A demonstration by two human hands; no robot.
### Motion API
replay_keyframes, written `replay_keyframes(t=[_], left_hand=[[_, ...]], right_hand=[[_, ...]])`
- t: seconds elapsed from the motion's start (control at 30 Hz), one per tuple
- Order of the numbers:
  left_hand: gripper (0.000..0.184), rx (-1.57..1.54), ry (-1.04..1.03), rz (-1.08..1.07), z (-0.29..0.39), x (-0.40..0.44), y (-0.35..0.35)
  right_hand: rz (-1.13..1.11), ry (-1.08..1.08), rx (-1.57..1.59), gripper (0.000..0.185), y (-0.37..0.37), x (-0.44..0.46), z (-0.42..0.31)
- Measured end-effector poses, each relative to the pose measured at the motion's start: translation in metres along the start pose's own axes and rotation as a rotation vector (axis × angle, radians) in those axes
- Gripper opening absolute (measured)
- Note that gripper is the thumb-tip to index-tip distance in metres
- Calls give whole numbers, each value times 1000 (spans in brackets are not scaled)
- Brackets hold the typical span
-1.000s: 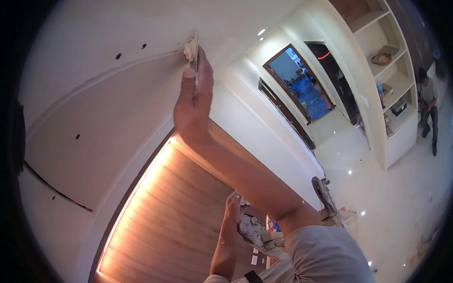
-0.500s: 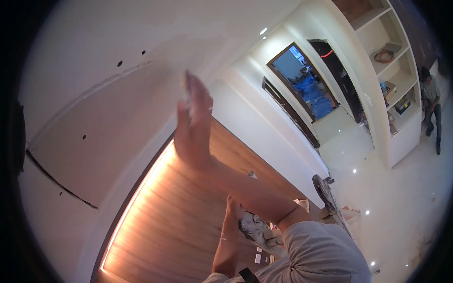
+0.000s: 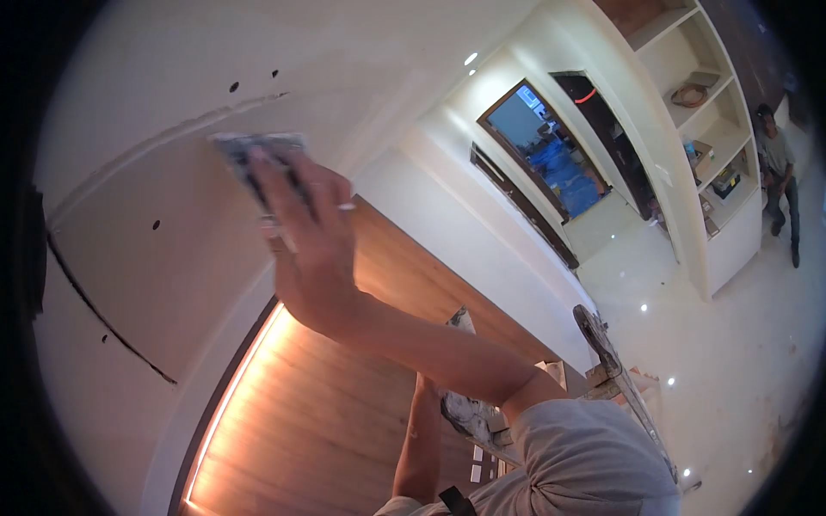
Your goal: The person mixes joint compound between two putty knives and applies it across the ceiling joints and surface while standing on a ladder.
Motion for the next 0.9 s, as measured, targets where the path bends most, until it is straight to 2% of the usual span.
replay_keyframes(t=[0.07, 0.13, 0.23, 0.33, 0.43, 0.53, 0.6, 0.67, 0.73, 0.83, 0.87, 0.9], left_hand=[[25, -5, 12, 13, 8, -7, -17], [25, -8, 21, 14, 16, -11, -30], [24, -6, -4, 29, 19, -12, -26], [25, -14, 3, 15, 16, -11, -25], [25, -16, 11, 6, 10, -8, -17], [25, -12, 13, -4, 3, -4, -11], [25, -17, 10, -17, 5, -6, -18], [25, -20, 13, -34, 12, -9, -27], [25, -28, 15, -64, 21, -15, -40], [26, -20, -5, -63, 22, -13, -39], [27, -30, 22, -37, 17, -12, -34], [27, -39, 47, -11, 10, -8, -24]], right_hand=[[227, 5, 40, 55, 16, -3, 14], [323, 47, -80, 60, 26, 7, 12], [410, 123, -106, 63, 12, 35, 1], [453, 57, -107, 62, -19, 41, -17], [241, 183, -115, 59, -38, 5, -30], [-20, 169, -145, 72, -29, -19, -24], [167, 40, -80, 72, 4, -16, 0], [237, -303, 193, 64, 21, -9, 45], [182, -840, 661, 52, 9, 7, 85], [142, -717, 764, 61, 4, 36, 66], [164, -722, 823, 69, 1, 37, 49], [214, -625, 713, 67, 3, 36, 27]])
Point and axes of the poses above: each hand's wrist, its own x-axis towards the middle knuckle, its own y-axis out of the back of the hand, z = x × y, the point moved 10 cm from there along x, towards the middle knuckle, and after that the axes turned 5 degrees about -y, right-handed, at the moved point
